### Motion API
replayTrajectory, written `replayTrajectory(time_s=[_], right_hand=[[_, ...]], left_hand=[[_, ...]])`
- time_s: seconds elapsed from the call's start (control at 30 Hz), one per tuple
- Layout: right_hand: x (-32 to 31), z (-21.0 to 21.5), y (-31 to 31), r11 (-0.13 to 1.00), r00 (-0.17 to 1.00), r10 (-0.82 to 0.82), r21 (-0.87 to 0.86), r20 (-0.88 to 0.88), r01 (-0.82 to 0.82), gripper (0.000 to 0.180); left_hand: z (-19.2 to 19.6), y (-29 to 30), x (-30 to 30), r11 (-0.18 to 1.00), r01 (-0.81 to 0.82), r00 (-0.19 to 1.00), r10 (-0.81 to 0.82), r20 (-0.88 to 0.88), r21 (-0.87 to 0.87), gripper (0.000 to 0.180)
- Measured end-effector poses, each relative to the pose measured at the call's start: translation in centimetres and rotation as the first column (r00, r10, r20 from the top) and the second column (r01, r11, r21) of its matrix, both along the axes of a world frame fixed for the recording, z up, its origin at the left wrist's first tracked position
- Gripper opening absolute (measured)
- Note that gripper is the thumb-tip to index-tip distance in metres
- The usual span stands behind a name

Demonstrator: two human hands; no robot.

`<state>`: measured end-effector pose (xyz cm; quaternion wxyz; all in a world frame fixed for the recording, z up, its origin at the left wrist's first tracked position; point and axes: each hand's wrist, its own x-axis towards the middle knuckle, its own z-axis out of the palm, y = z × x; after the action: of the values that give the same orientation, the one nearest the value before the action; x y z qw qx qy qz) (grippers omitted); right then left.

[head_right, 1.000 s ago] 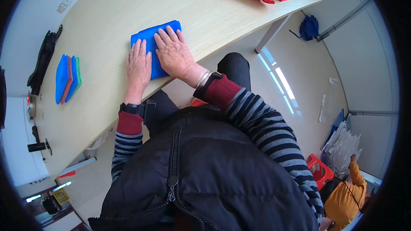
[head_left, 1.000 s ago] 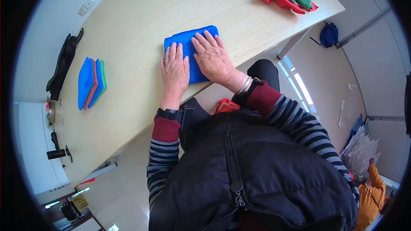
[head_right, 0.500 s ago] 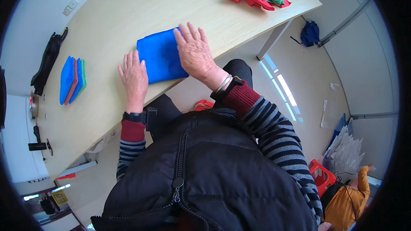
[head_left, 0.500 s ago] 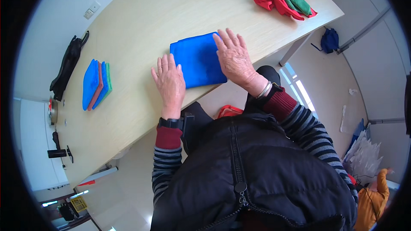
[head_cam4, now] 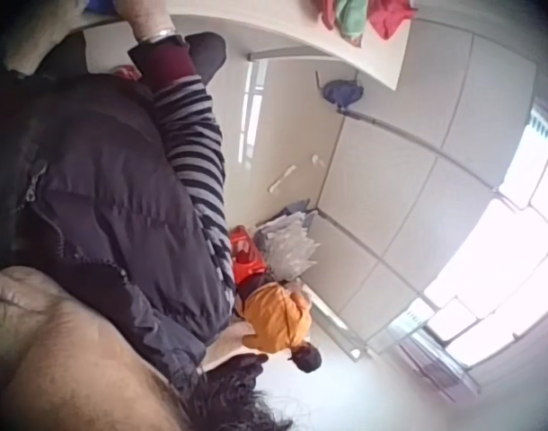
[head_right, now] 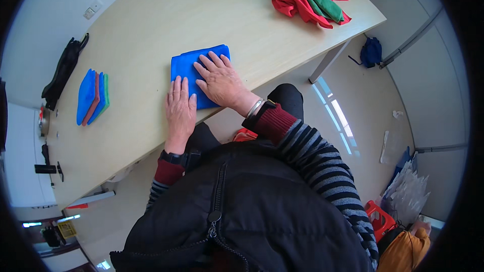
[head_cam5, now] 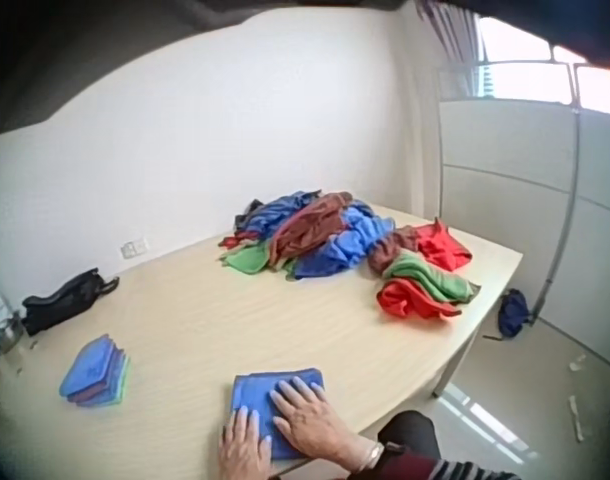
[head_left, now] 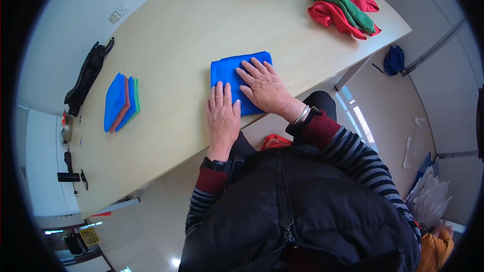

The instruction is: Folding various colored cloths into squares on a table.

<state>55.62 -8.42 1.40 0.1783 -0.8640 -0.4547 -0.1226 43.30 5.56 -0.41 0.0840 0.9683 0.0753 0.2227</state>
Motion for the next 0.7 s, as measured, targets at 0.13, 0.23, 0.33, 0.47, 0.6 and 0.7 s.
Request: replayTrajectory(time_s=[0.13,0.23,0.33,0.47,0.6,0.7], right_hand=[[0.1,0.1,-0.2,1.0,1.0,0.008,0.007,0.007,-0.008,0.057],[1.2,0.8,0.0,1.0,1.0,0.004,-0.029,0.004,-0.004,0.058],[3.1,0.7,0.2,0.999,1.0,-0.027,-0.023,0.014,0.027,0.059],[4.0,1.3,-0.3,0.995,0.995,-0.103,-0.018,-0.011,0.103,0.059],[0.3,4.3,-1.5,0.97,0.98,-0.16,-0.203,-0.12,0.133,0.058],[-2.1,6.9,-2.7,0.917,0.967,-0.204,-0.377,-0.156,0.133,0.056]], left_hand=[[-0.4,1.4,-1.0,0.993,-0.099,0.994,0.095,-0.057,-0.07,0.057],[-0.3,1.8,-1.7,0.983,-0.16,0.982,0.149,-0.115,-0.09,0.058],[0.2,1.4,-1.9,0.976,-0.199,0.972,0.185,-0.143,-0.091,0.057],[2.3,-1.4,-3.1,0.997,0.019,0.999,-0.016,-0.037,0.074,0.057],[2.4,1.8,-3.4,0.994,-0.029,0.998,0.036,-0.059,0.108,0.056],[2.0,5.9,-3.4,0.966,-0.168,0.983,0.178,-0.037,0.197,0.052]])
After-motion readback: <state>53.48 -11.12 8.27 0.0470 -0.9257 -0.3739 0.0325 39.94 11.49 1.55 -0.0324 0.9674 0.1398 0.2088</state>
